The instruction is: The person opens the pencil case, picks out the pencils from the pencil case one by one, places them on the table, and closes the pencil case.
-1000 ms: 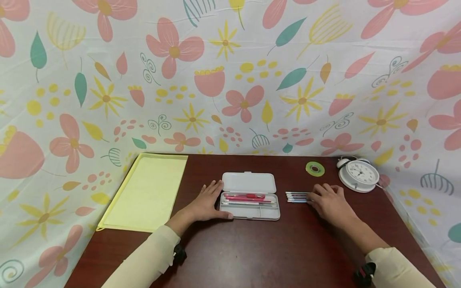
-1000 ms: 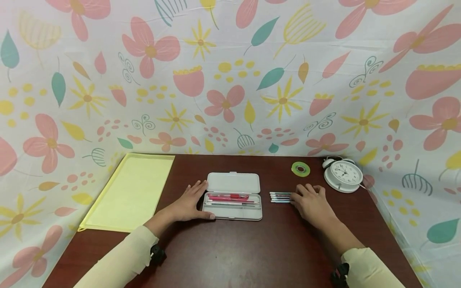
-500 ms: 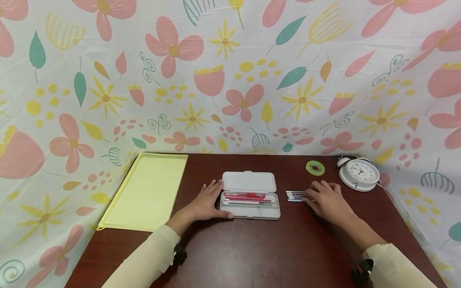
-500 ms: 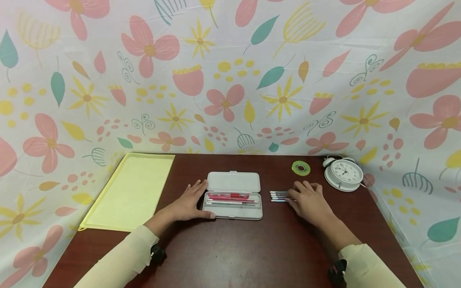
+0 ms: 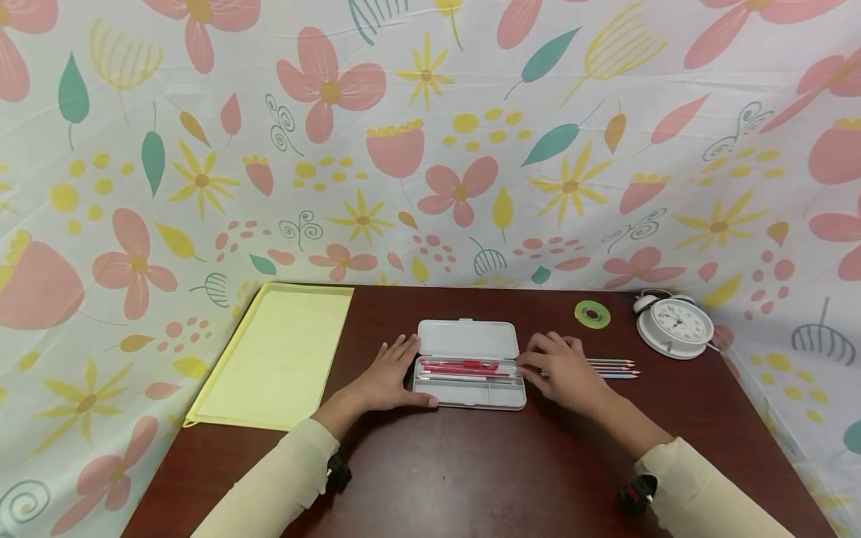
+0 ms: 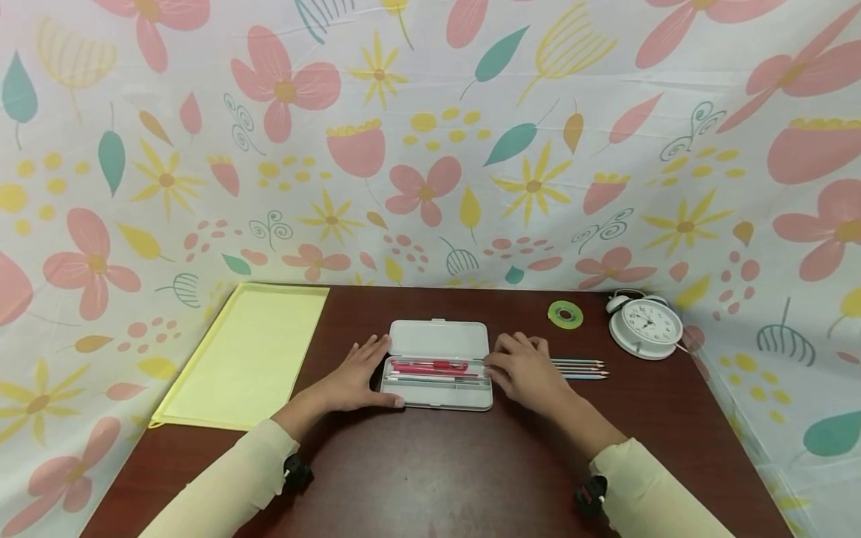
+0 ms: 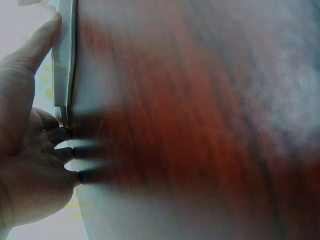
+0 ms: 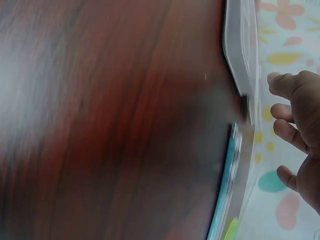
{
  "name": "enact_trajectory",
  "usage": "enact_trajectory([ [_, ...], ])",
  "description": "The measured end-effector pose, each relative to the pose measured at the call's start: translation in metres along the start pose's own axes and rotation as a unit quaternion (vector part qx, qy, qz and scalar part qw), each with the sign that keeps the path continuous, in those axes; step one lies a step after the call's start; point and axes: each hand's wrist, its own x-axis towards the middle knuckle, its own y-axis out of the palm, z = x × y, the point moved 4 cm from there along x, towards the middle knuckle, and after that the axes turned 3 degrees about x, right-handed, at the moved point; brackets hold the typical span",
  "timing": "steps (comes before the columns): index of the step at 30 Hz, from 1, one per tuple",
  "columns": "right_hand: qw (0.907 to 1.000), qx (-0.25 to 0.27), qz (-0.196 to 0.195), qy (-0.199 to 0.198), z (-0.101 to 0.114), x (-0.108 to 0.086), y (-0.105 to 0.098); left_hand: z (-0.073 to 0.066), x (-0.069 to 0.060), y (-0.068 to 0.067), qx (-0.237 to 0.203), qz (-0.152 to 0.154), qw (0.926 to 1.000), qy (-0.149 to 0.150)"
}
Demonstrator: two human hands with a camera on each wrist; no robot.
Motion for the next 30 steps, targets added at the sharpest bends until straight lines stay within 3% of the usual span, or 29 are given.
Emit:
enact_trajectory([
  [10,0.9987,-0.031,0.035,-0.022,0.016,0.013,0.018,0.002,0.001,0.001,-0.01,0.0,0.9999,0.005],
  [17,0.9972,-0.033,0.067,0.004,0.021,0.018,0.022,0.0,0.0,-0.001,-0.002,0.003,1.0,0.0],
  [30,0.997,-0.004,0.071,0.029,0.031,0.035,0.023,-0.002,-0.001,-0.002,0.0,0.003,1.0,0.001],
])
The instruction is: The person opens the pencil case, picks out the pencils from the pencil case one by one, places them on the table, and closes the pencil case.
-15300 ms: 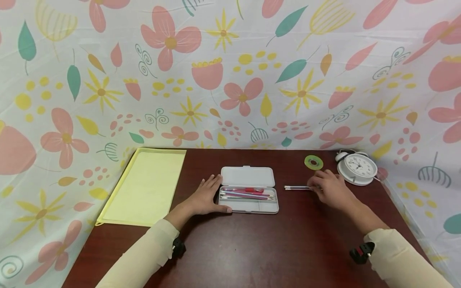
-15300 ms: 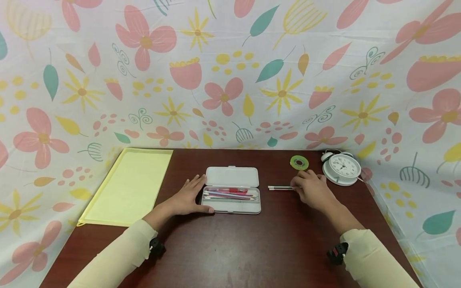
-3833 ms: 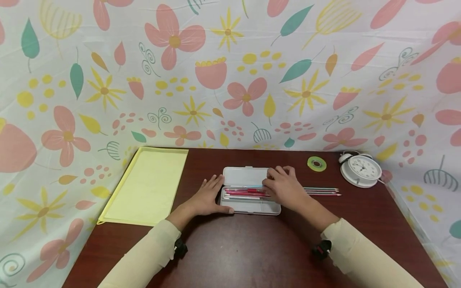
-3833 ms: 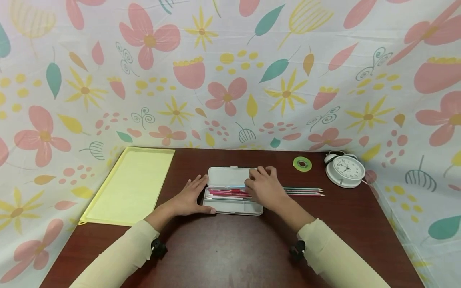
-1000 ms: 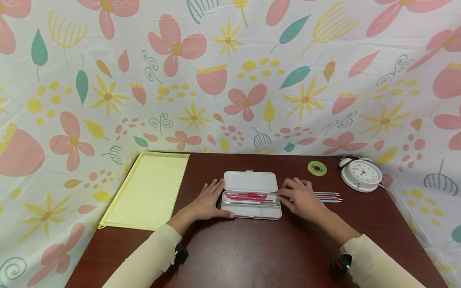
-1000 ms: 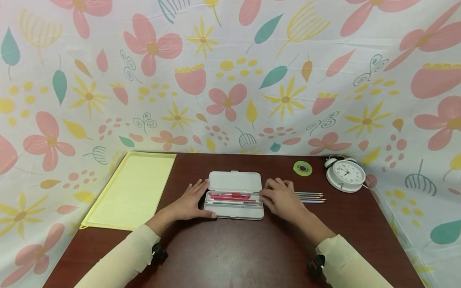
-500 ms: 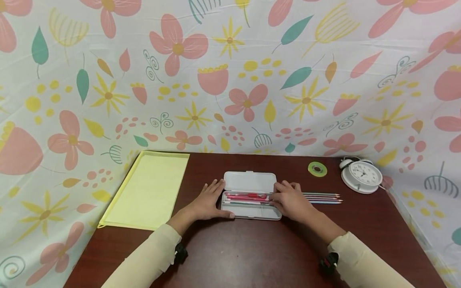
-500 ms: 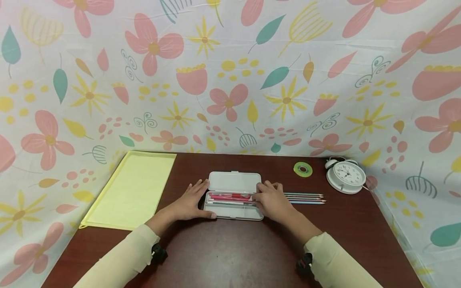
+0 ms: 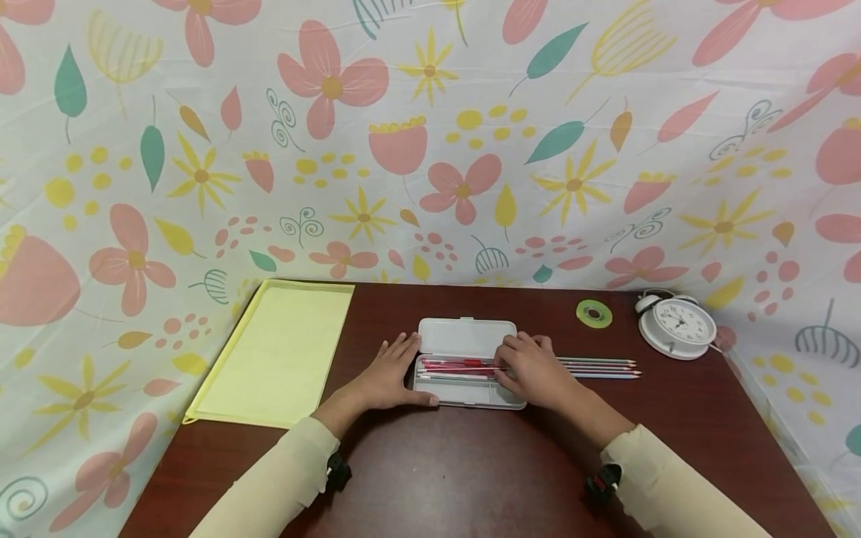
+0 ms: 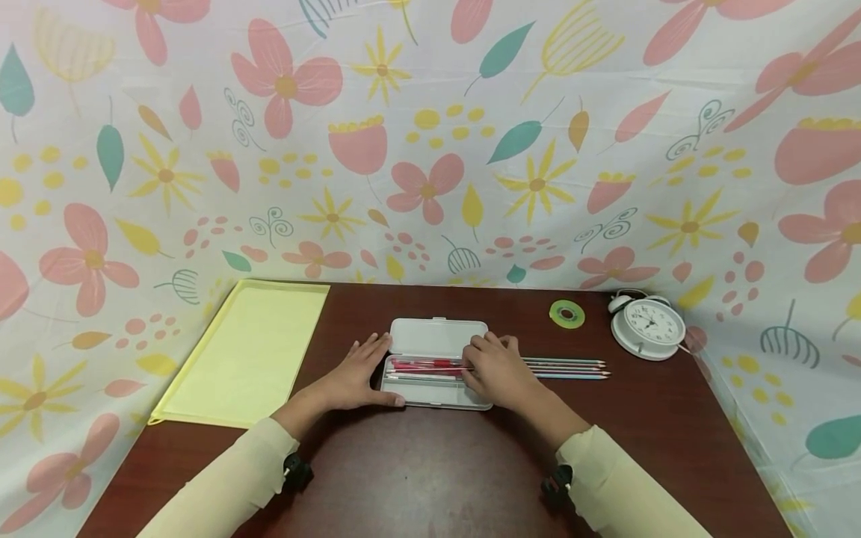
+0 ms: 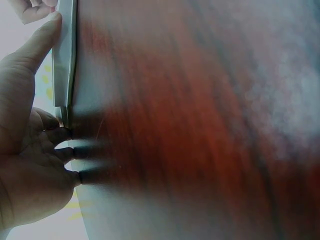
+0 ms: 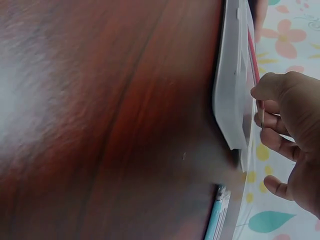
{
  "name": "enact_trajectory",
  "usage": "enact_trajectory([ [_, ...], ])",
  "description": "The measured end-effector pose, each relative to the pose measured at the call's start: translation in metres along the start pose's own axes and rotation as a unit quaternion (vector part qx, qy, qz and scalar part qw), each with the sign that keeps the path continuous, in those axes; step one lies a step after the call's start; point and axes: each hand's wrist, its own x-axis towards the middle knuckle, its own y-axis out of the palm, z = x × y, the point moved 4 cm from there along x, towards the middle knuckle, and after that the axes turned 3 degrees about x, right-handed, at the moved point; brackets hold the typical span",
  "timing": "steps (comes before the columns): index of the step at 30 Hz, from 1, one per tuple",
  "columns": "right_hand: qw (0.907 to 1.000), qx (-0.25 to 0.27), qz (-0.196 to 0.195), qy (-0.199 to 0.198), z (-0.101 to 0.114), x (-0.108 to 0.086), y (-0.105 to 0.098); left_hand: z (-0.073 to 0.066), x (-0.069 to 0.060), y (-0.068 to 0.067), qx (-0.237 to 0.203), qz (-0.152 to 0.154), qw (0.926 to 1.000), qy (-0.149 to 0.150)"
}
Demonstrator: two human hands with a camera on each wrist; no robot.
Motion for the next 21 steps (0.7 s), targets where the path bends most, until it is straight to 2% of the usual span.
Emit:
enact_trajectory([
  [7,0.9997,-0.001,0.006,-0.023,0.013,0.011,0.0,0.001,0.0,0.0,0.0,-0.002,1.0,-0.001],
  [14,0.9984,-0.024,-0.015,-0.048,0.026,0.02,0.009,0.002,0.001,0.001,-0.006,-0.006,0.9999,0.006],
  [21,0.9969,-0.053,-0.026,-0.052,0.038,0.026,0.02,0.003,0.0,0.001,-0.001,-0.001,1.0,-0.003],
])
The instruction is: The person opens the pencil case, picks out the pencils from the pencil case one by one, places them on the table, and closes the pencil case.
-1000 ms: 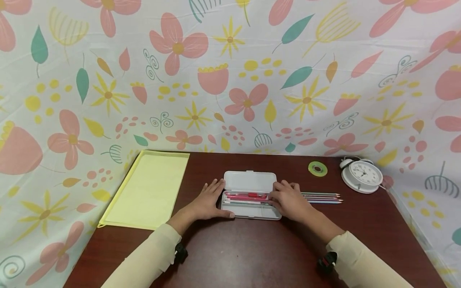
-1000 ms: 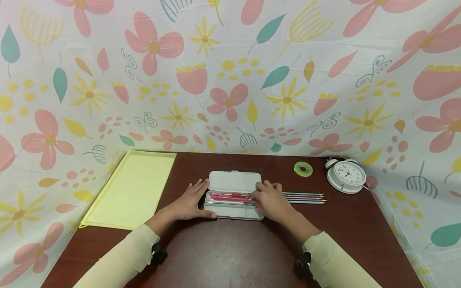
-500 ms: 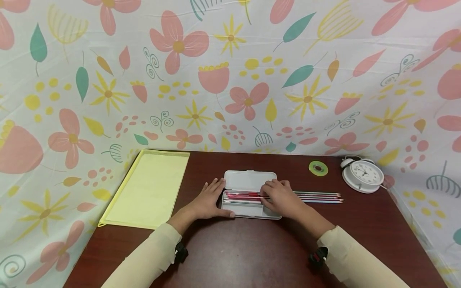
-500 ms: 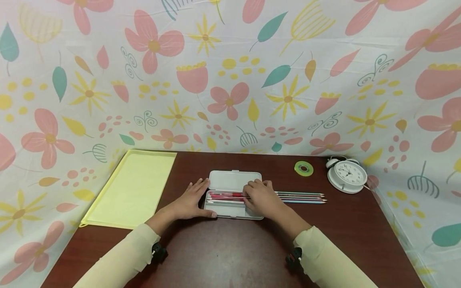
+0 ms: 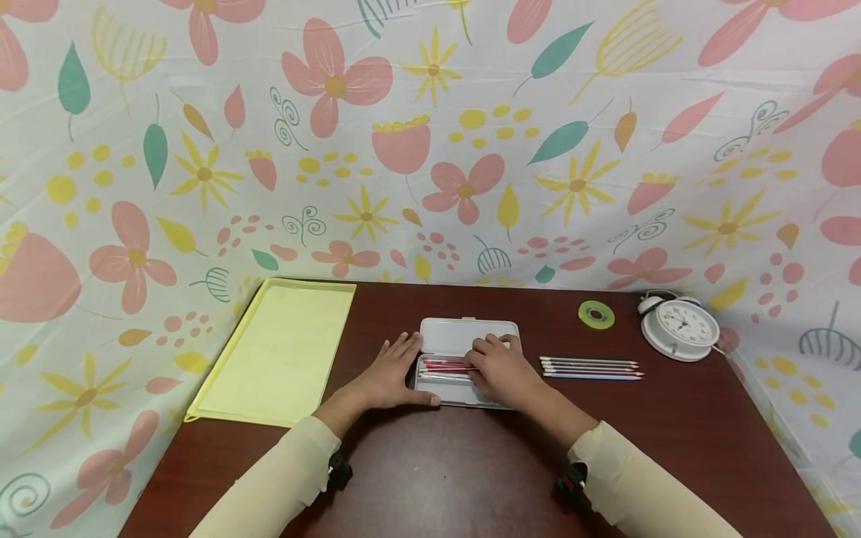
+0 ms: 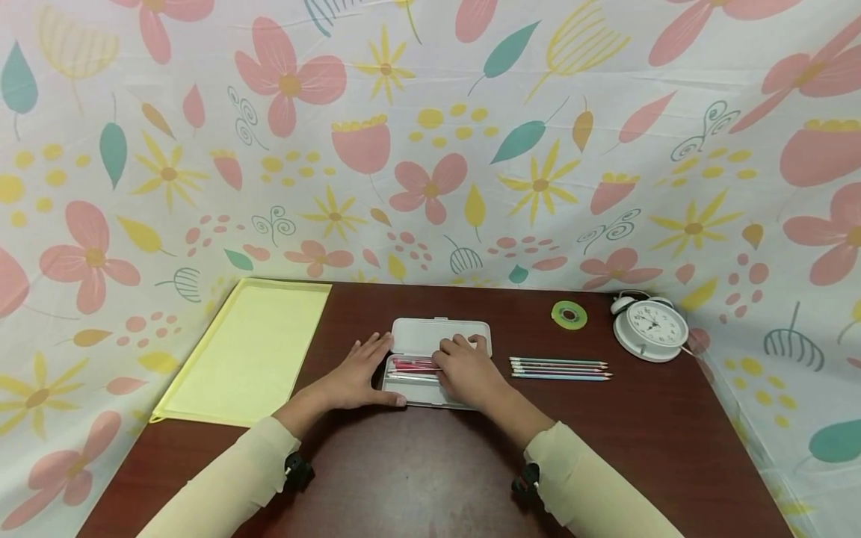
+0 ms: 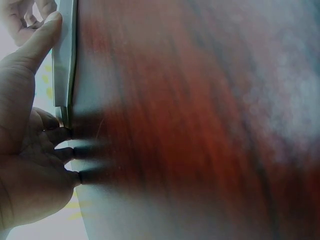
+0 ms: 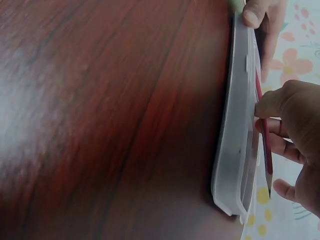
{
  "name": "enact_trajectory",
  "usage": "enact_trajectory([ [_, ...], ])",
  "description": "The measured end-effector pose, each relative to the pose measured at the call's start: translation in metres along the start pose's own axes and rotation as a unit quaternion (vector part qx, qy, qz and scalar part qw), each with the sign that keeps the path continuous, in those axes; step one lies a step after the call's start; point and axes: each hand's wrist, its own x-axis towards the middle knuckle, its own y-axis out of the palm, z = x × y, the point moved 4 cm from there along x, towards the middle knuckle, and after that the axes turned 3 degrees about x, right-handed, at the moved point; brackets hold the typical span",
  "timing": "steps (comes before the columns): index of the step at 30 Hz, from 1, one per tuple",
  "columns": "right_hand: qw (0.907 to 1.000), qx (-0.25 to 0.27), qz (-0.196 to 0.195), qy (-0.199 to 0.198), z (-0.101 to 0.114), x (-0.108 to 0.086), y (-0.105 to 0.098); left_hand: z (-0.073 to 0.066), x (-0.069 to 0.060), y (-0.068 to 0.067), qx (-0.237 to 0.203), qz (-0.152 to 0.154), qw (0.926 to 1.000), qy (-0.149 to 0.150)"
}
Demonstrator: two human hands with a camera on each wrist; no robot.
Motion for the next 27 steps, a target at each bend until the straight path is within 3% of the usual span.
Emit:
enact_trajectory([
  [14,0.9998,0.016,-0.002,0.01,0.0,-0.004,-0.008,0.008,0.003,0.007,-0.026,-0.013,0.9994,0.02],
  [27,0.9978,0.044,-0.031,0.037,-0.037,-0.036,-0.033,0.003,0.002,0.003,-0.009,-0.005,0.9999,0.007],
])
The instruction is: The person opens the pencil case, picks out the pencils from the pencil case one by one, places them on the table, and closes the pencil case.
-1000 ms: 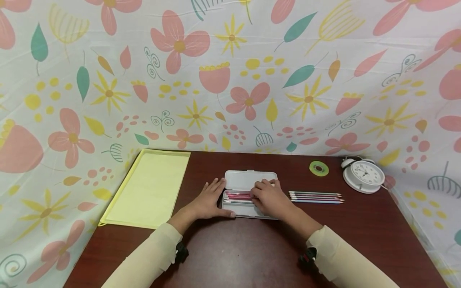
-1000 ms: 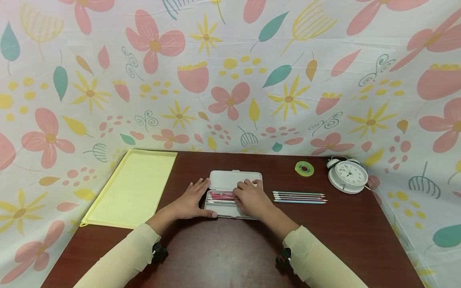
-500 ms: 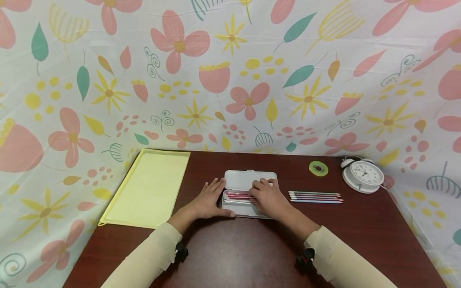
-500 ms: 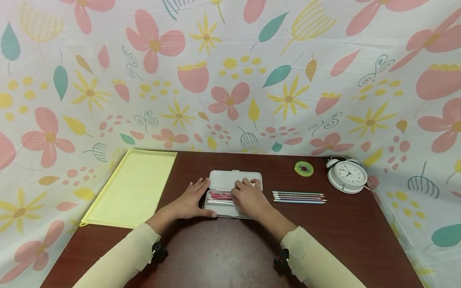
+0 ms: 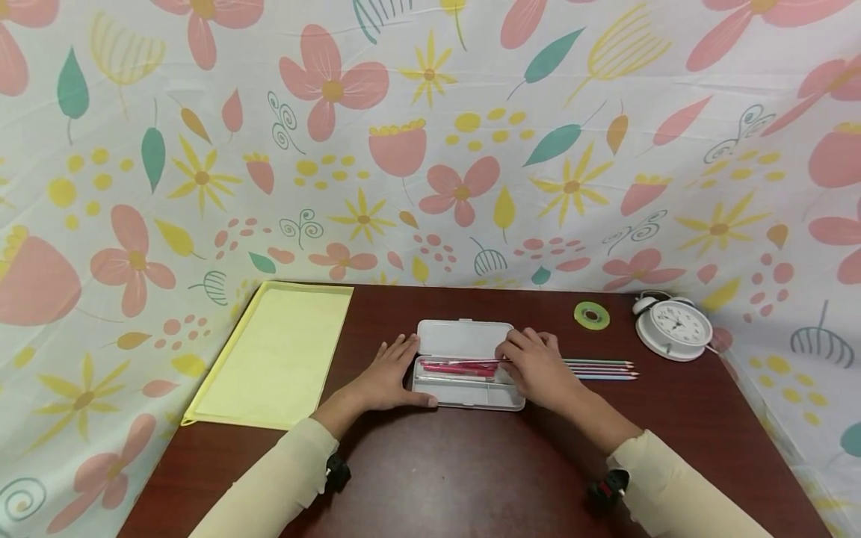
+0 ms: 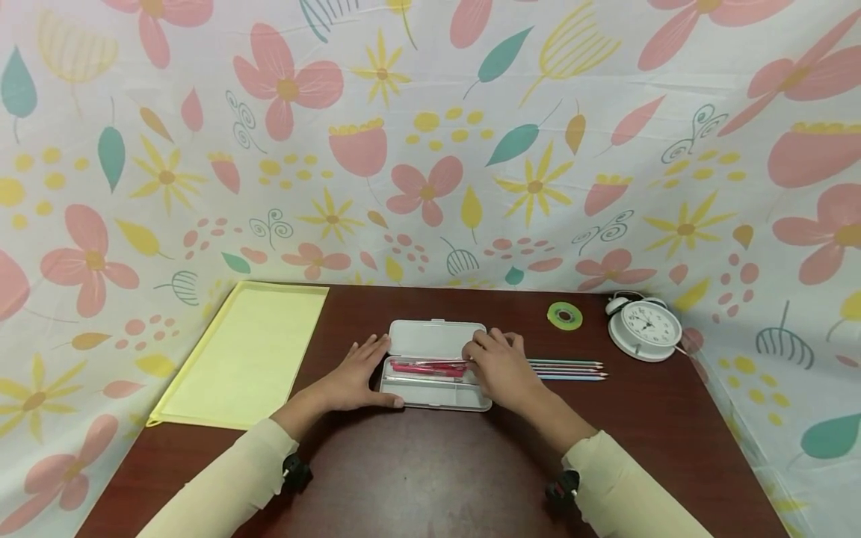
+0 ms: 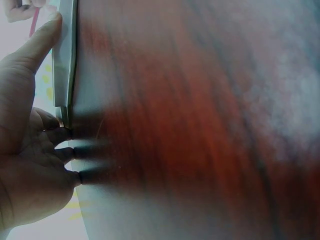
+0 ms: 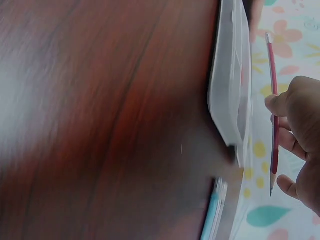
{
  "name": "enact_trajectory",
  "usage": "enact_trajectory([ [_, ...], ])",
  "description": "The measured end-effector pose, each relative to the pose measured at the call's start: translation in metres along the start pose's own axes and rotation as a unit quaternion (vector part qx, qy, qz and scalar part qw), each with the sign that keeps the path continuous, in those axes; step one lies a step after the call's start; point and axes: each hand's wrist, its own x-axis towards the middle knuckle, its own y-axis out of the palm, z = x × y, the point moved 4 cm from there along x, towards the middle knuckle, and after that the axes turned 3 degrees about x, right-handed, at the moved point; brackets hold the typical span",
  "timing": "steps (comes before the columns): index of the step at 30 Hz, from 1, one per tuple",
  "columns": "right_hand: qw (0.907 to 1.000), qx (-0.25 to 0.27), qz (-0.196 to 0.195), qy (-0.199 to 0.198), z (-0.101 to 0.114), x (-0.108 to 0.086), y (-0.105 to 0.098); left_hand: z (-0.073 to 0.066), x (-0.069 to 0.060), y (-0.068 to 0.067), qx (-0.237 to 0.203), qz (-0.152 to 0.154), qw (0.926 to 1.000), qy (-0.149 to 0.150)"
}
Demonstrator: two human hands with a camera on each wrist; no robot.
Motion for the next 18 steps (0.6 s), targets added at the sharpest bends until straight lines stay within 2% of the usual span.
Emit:
enact_trajectory([
  [7,0.9998,0.0,-0.004,0.017,-0.031,-0.015,-0.015,0.0,0.0,0.0,-0.008,-0.004,0.9999,0.014],
  [14,0.9992,-0.006,-0.011,0.037,-0.058,-0.045,-0.032,0.009,0.004,0.007,-0.016,-0.005,0.9996,0.021],
  [18,0.9987,-0.026,-0.013,0.042,-0.07,-0.063,-0.038,0.008,0.003,0.006,-0.02,-0.009,0.9995,0.023],
])
